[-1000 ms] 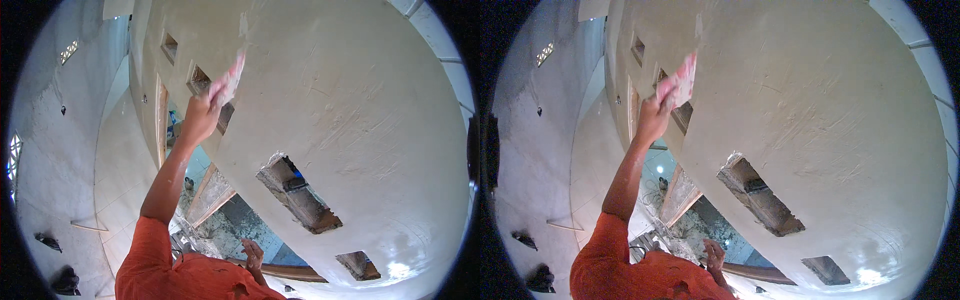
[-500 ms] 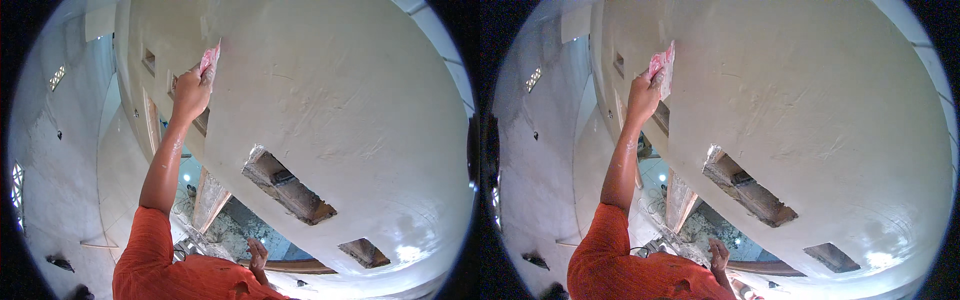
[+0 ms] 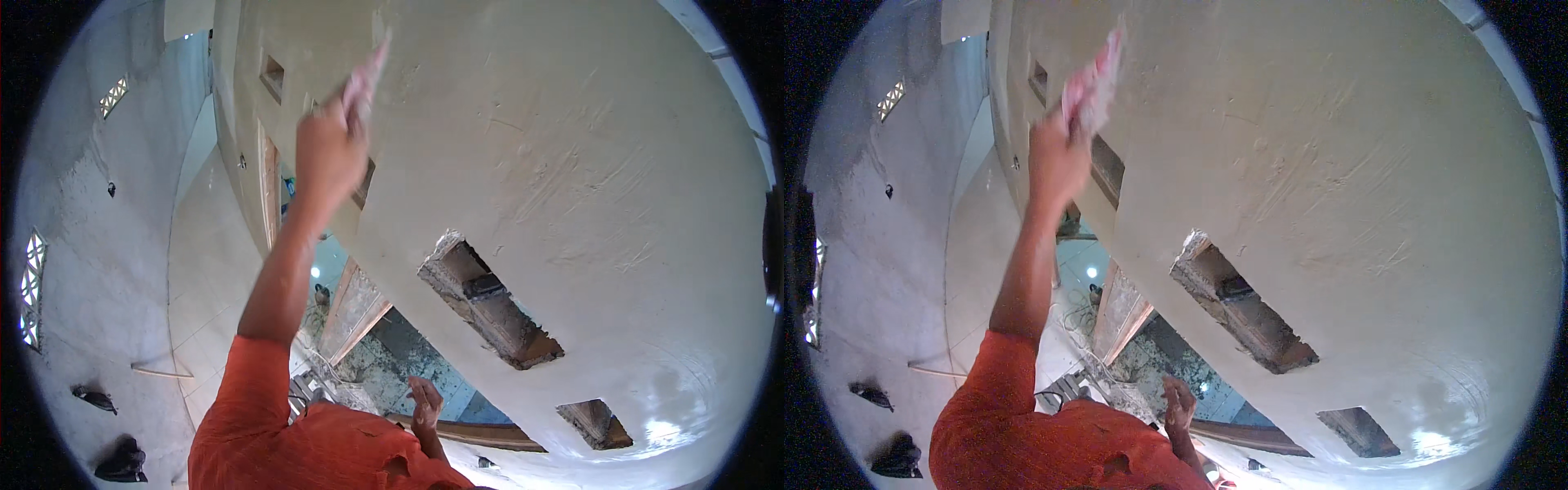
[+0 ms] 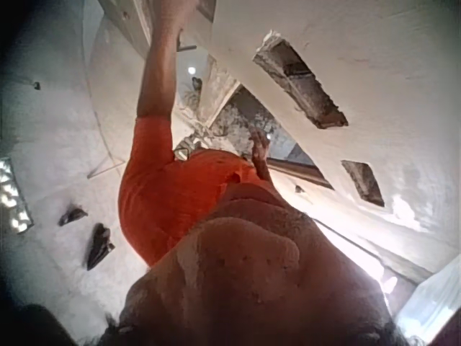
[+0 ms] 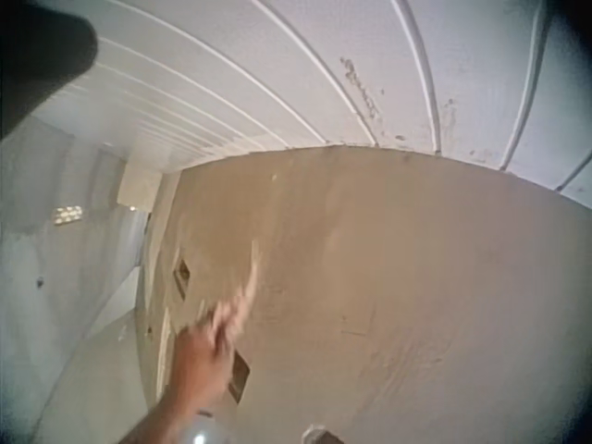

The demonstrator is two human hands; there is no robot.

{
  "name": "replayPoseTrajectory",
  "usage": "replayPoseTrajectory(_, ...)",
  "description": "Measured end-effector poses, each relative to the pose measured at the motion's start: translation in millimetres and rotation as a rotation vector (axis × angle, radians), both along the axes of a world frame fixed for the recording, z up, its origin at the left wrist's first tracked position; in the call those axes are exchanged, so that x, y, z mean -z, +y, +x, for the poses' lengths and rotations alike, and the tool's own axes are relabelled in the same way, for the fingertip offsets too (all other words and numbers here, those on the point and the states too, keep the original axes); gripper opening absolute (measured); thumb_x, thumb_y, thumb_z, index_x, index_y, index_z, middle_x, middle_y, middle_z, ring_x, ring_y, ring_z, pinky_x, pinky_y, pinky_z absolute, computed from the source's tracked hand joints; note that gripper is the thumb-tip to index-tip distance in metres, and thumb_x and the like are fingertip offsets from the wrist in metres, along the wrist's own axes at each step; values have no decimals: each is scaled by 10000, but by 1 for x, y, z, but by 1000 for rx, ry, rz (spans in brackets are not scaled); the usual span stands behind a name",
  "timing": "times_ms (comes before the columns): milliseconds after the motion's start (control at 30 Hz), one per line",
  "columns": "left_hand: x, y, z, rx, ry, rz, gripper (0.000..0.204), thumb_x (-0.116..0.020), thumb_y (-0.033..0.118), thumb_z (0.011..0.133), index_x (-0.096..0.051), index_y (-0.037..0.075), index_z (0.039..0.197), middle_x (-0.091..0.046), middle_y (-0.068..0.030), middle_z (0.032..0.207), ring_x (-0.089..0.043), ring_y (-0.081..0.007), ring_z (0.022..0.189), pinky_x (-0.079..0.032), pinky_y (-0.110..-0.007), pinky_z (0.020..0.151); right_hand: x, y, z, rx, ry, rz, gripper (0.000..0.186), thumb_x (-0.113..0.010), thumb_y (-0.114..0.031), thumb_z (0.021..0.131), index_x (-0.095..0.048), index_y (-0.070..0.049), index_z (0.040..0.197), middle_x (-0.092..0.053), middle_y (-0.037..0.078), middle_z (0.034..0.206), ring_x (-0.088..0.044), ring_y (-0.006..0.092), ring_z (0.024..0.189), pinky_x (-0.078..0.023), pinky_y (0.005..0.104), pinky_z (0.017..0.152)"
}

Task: The person spreads plaster on a wall using a putty knife, rubs the wall surface with a sponge, scoops more plaster onto the putty knife, and applies it to the wall.

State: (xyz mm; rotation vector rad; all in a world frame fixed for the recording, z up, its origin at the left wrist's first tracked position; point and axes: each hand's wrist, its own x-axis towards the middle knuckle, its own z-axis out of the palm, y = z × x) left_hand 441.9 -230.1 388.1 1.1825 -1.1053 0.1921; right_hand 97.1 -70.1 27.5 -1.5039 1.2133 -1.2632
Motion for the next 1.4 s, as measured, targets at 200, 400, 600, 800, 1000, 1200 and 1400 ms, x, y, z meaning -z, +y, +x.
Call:
replayPoseTrajectory(200, -1, -59, 24, 27, -102, 177, 386, -516, 319, 953, -655, -28, 856, -634, -259, 742, -631, -433, 719, -484, -520, 659, -3, -1, 15, -25, 25, -15, 228, -611, -199, 927, -701, -14, 1027, -686, 103, 1013, -633, 151, 820, -539, 300, 645)
replayPoseTrajectory(400, 25, 0, -65, 135, -298, 306, 313, -557, 247, 922, -655, 11, 741, -631, -236, 695, -637, -419, 694, -505, -506, 646, -15, 2, 16, 58, -104, 312, 233, -641, -198, 919, -701, -8, 1042, -687, 117, 1039, -643, 162, 842, -544, 300, 638)
replayPoseTrajectory(600, 27, 3, -32, 77, -142, 100, 313, -515, 174, 958, -595, 83, 1247, -663, -237, 869, -666, -375, 746, -511, -455, 619, -1, -7, 20, -71, 7, 94, 250, -633, -228, 928, -703, -14, 1038, -674, 112, 1043, -624, 165, 811, -531, 297, 644)
replayPoseTrajectory(800, 12, -43, -8, -32, -199, 141, 223, -534, 194, 937, -652, 31, 1034, -650, -237, 783, -649, -395, 698, -503, -492, 636, -9, -2, 25, -68, -21, 114, 252, -632, -229, 928, -698, -17, 1048, -671, 116, 1029, -618, 166, 790, -527, 295, 648)
replayPoseTrajectory(1000, 69, 16, -83, 344, -240, 126, 337, -559, 107, 908, -598, 38, 1236, -668, -234, 917, -664, -396, 745, -547, -464, 698, -4, 0, 5, 77, -58, 256, 207, -582, -157, 944, -702, -36, 1062, -685, 115, 1003, -632, 169, 782, -536, 295, 646)
replayPoseTrajectory(1200, 72, 22, -40, 142, 41, 18, 358, -542, 155, 937, -578, 96, 1288, -666, -235, 987, -667, -392, 849, -552, -457, 702, -22, -11, 19, -55, 30, 37, 244, -611, -216, 934, -703, -24, 1055, -679, 107, 1018, -620, 158, 784, -524, 300, 646)
replayPoseTrajectory(1400, 48, -38, -18, -2, -68, 98, 255, -543, 218, 942, -651, 13, 1050, -667, -234, 859, -667, -387, 760, -535, -456, 668, -18, -4, 25, -26, -57, 185, 215, -652, -202, 912, -716, -33, 1029, -678, 82, 1010, -588, 128, 778, -496, 279, 646)
